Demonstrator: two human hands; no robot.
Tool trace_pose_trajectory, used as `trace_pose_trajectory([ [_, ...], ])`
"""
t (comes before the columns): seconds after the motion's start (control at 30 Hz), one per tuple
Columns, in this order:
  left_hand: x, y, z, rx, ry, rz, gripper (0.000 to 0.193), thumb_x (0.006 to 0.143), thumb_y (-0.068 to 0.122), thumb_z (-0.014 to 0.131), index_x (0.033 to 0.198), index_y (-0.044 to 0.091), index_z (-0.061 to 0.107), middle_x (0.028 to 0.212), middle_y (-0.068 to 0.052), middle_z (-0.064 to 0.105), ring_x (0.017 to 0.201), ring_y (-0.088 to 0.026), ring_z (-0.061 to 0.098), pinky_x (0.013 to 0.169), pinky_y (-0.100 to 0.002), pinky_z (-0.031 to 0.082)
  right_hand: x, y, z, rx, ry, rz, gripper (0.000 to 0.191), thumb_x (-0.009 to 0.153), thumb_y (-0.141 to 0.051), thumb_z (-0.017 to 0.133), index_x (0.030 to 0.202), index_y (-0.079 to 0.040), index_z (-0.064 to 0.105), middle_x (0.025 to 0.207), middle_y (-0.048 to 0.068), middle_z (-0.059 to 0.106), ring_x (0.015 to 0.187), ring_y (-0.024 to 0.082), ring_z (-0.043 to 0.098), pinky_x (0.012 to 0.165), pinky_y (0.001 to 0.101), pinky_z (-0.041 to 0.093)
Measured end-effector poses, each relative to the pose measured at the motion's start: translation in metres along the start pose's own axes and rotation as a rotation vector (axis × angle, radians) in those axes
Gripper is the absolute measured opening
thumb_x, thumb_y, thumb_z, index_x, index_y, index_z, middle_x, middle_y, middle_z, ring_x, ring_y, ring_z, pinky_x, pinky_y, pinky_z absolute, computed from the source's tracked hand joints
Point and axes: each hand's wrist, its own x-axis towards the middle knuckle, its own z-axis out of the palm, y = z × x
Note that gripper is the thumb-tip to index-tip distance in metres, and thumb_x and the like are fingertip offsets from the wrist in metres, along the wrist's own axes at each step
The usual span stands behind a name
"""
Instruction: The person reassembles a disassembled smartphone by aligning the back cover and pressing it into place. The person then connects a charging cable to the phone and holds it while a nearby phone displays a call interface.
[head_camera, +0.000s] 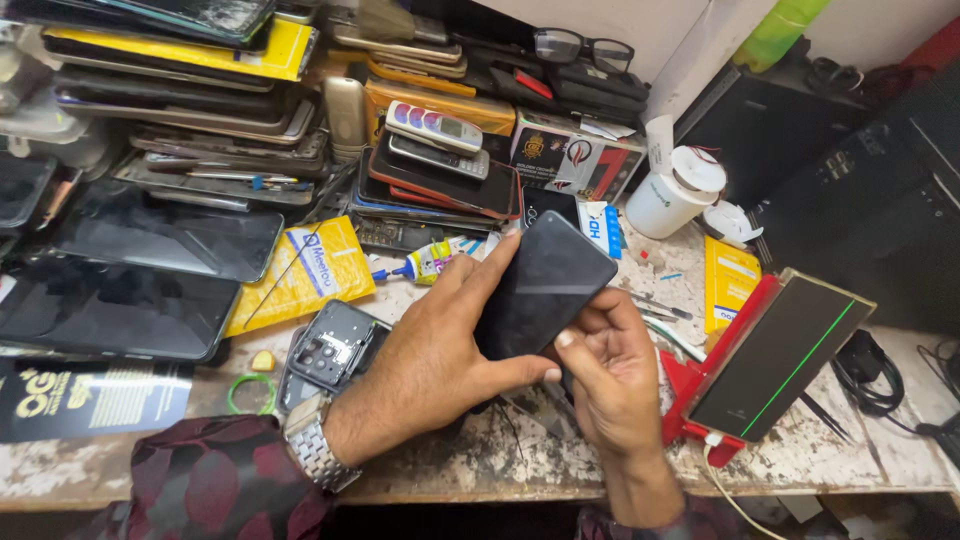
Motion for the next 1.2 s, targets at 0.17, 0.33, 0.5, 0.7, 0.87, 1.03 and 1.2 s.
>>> trace_pose_trajectory([
  [0.17, -0.002, -0.006, 0.005, 0.025, -0.035, -0.044, 0.116, 0.067, 0.05, 0.087, 0.158, 0.009, 0.028, 0.11, -0.018, 0.053, 0.096, -0.038, 0.064, 0.077, -0.047, 0.054, -0.006, 0.014, -0.01, 0.009, 0.031, 0.016, 0.038, 0.094, 0.013, 0.054, 0.131, 0.004, 0.048, 0.13, 0.022, 0.064, 0.12, 0.025, 0.066, 0.103, 0.0368, 0.053],
  [0.33, -0.008, -0.007, 0.007, 0.016, -0.017, 0.003, 0.111, 0.071, 0.048, 0.087, 0.156, 0.004, 0.03, 0.113, -0.02, 0.052, 0.098, -0.04, 0.063, 0.077, -0.047, 0.054, -0.016, 0.014, -0.017, -0.01, 0.037, 0.02, 0.042, 0.095, 0.014, 0.055, 0.135, 0.005, 0.048, 0.132, 0.024, 0.063, 0.125, 0.028, 0.063, 0.11, 0.0416, 0.049],
  [0.5, -0.008, -0.003, 0.007, -0.022, -0.079, -0.045, 0.11, 0.073, 0.046, 0.086, 0.157, 0.004, 0.028, 0.118, -0.021, 0.052, 0.101, -0.041, 0.064, 0.08, -0.047, 0.056, -0.024, 0.011, -0.02, 0.026, 0.062, 0.074, 0.046, 0.094, 0.014, 0.053, 0.138, 0.004, 0.047, 0.134, 0.023, 0.062, 0.127, 0.028, 0.062, 0.111, 0.0449, 0.048],
  [0.7, -0.008, -0.004, 0.007, -0.034, -0.188, -0.183, 0.114, 0.073, 0.047, 0.085, 0.161, 0.008, 0.024, 0.125, -0.022, 0.049, 0.104, -0.041, 0.064, 0.08, -0.047, 0.057, -0.025, 0.01, -0.019, 0.082, 0.093, 0.157, 0.048, 0.094, 0.013, 0.054, 0.14, 0.002, 0.047, 0.135, 0.022, 0.062, 0.127, 0.028, 0.061, 0.11, 0.0477, 0.048],
  [0.87, -0.009, -0.007, 0.007, -0.055, -0.169, -0.16, 0.115, 0.075, 0.048, 0.085, 0.162, 0.007, 0.022, 0.124, -0.024, 0.049, 0.104, -0.043, 0.064, 0.08, -0.048, 0.056, -0.026, 0.01, -0.017, 0.086, 0.109, 0.179, 0.047, 0.095, 0.011, 0.055, 0.14, 0.002, 0.046, 0.134, 0.022, 0.062, 0.127, 0.028, 0.062, 0.111, 0.0476, 0.049],
  [1.03, -0.006, -0.006, 0.006, -0.05, -0.176, -0.166, 0.116, 0.074, 0.047, 0.085, 0.162, 0.007, 0.021, 0.123, -0.026, 0.048, 0.103, -0.045, 0.063, 0.078, -0.049, 0.057, -0.027, 0.011, -0.02, 0.066, 0.158, 0.196, 0.044, 0.095, 0.012, 0.055, 0.137, 0.003, 0.047, 0.131, 0.023, 0.063, 0.122, 0.029, 0.064, 0.107, 0.0475, 0.05],
  [1.2, -0.006, -0.003, 0.005, -0.035, -0.184, -0.157, 0.112, 0.074, 0.046, 0.084, 0.158, 0.008, 0.02, 0.121, -0.025, 0.048, 0.101, -0.045, 0.062, 0.076, -0.049, 0.057, -0.03, 0.011, -0.02, 0.048, 0.148, 0.149, 0.048, 0.094, 0.013, 0.055, 0.14, 0.002, 0.047, 0.134, 0.023, 0.062, 0.125, 0.03, 0.063, 0.106, 0.0468, 0.05],
])
